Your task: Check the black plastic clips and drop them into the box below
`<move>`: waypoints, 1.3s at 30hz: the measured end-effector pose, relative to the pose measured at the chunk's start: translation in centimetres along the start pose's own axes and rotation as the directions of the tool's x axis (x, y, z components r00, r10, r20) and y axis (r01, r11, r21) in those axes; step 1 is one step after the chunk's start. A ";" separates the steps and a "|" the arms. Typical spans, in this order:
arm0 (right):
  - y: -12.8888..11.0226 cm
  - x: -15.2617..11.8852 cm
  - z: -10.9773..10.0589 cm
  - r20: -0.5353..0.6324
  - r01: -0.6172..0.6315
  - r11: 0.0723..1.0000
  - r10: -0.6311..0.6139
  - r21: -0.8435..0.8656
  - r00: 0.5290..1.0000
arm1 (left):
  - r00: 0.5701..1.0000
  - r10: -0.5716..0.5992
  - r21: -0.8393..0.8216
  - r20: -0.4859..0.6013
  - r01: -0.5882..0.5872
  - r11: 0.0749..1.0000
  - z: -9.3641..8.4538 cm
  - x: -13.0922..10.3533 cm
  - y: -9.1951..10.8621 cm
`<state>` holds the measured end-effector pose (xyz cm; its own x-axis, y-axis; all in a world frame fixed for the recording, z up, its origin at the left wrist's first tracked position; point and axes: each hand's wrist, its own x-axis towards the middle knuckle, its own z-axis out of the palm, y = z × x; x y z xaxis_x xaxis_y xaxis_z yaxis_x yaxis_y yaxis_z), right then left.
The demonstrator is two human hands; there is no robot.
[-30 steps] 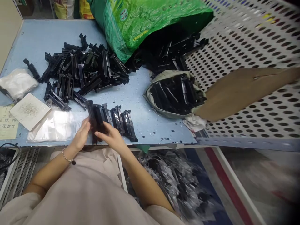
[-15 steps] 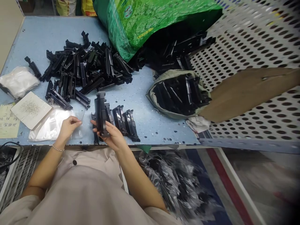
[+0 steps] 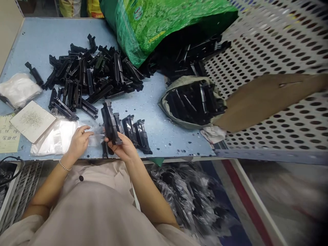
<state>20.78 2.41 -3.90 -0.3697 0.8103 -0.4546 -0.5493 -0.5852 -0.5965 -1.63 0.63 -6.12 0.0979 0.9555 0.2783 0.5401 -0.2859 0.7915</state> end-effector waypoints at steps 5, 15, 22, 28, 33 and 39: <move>-0.9 -3.2 -0.6 -0.160 0.198 0.978 -0.206 -0.064 0.965 | 0.997 0.072 0.121 0.033 -0.076 0.990 1.4 1.6 0.7; 3.3 -8.4 -2.2 0.021 -0.193 0.981 0.192 0.023 0.981 | 0.980 0.198 -0.003 -0.004 -0.198 0.980 4.0 2.5 3.0; 1.6 -6.9 -1.9 -0.116 0.012 0.997 -0.021 -0.079 0.993 | 0.977 0.209 0.107 0.044 -0.212 0.971 4.1 1.2 3.0; 1.9 -8.2 -2.5 0.023 -0.119 0.987 0.122 -0.112 0.992 | 0.994 0.110 0.082 -0.019 -0.108 0.991 2.4 3.0 1.8; 1.3 -8.9 -4.1 -0.058 0.000 0.999 -0.003 -0.055 0.998 | 0.994 0.055 -0.073 -0.094 -0.062 0.995 1.9 3.2 2.0; 0.9 -8.5 -5.2 -0.089 -0.013 0.996 0.021 0.087 0.996 | 0.950 0.282 0.020 0.135 -0.287 0.958 2.6 3.2 2.6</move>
<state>27.36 -5.18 -3.97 -0.3127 0.7919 -0.5244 -0.6072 -0.5913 -0.5308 2.22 3.15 -4.56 0.3581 0.8370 0.4138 0.5060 -0.5465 0.6673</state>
